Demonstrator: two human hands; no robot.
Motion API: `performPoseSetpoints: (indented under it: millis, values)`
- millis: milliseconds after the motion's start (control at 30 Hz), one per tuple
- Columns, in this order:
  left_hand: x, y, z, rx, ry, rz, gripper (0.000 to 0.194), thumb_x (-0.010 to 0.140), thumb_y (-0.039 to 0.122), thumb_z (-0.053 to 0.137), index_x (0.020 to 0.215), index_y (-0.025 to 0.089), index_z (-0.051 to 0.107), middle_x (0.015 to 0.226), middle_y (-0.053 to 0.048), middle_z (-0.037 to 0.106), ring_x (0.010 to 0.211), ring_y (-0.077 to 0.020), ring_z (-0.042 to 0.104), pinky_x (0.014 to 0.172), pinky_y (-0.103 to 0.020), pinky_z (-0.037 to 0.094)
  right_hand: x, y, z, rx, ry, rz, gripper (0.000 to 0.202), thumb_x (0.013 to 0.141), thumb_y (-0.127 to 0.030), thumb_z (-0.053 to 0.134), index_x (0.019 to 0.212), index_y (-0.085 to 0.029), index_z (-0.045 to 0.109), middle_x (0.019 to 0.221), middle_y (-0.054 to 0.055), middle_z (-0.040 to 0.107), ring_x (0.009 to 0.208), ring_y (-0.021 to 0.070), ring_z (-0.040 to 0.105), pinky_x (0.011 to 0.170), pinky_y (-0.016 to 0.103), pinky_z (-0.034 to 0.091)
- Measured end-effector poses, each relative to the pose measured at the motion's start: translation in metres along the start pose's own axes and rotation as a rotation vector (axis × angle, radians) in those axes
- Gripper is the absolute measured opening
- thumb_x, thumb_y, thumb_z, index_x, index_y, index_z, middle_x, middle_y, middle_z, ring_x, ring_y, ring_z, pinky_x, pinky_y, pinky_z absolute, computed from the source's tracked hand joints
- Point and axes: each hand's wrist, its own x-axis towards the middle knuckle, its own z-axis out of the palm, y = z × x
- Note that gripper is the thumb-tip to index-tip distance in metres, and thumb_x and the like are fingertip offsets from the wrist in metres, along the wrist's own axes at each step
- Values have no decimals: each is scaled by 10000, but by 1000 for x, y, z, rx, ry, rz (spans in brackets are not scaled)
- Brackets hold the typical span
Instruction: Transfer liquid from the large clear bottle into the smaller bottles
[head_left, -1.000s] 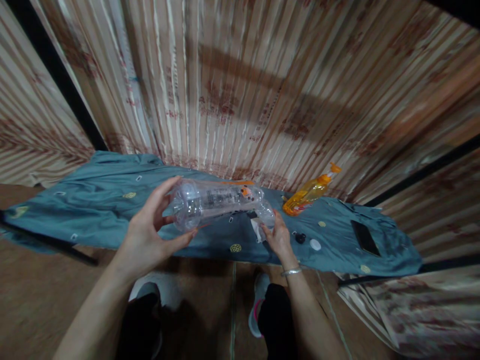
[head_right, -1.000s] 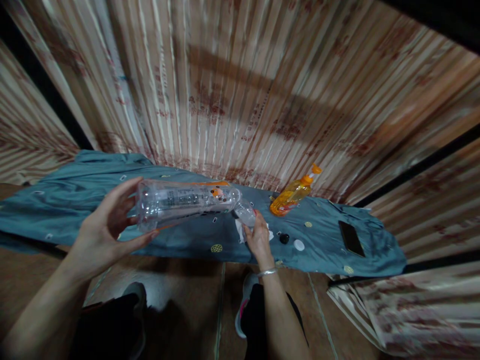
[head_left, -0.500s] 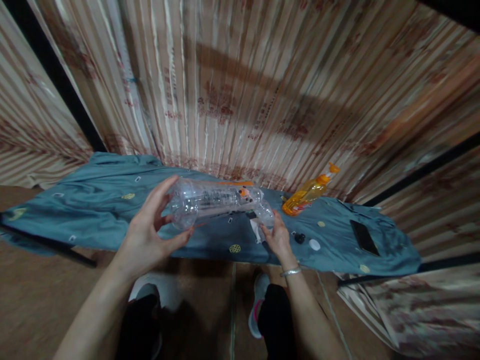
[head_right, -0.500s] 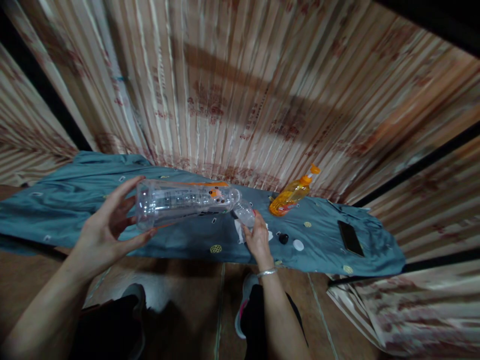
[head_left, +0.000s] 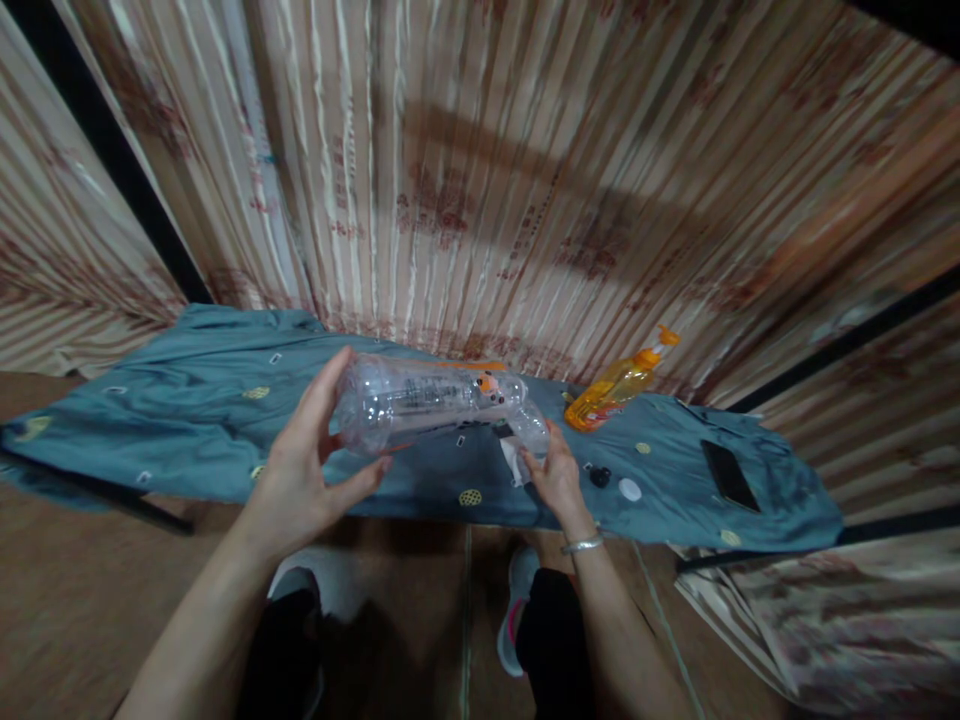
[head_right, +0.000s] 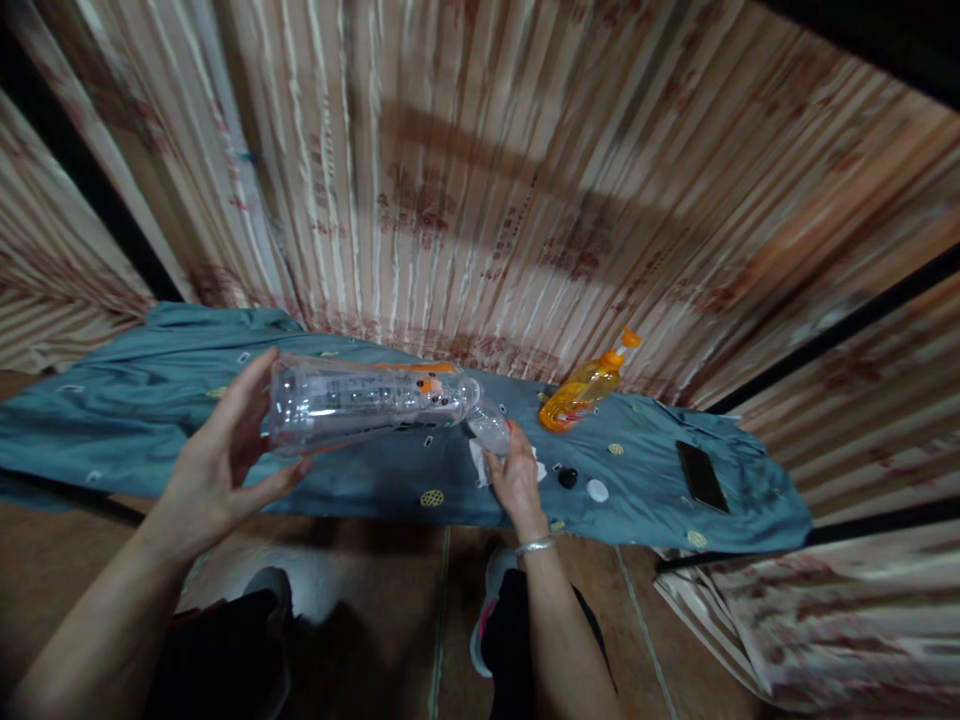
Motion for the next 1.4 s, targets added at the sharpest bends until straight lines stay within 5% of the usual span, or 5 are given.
performPoseSetpoints:
  millis: [467, 1400]
  values:
    - [3, -2, 1, -162, 52, -179, 969, 628, 535, 873, 1478, 344, 451, 1581, -112, 439, 1435, -399, 464, 979, -596, 546, -1, 3, 2, -6, 4, -2, 588, 885, -372, 554, 1398, -93, 488, 1322, 223, 648, 1229, 344, 631, 1041, 532, 519]
    - [3, 1, -4, -183, 29, -171, 931, 679, 420, 861, 1498, 327, 430, 1555, -127, 494, 1373, -385, 537, 977, -583, 563, -2, 1, 2, 4, 8, 15, 587, 911, -424, 539, 1403, -106, 491, 1345, 213, 637, 1250, 331, 617, 1069, 522, 498]
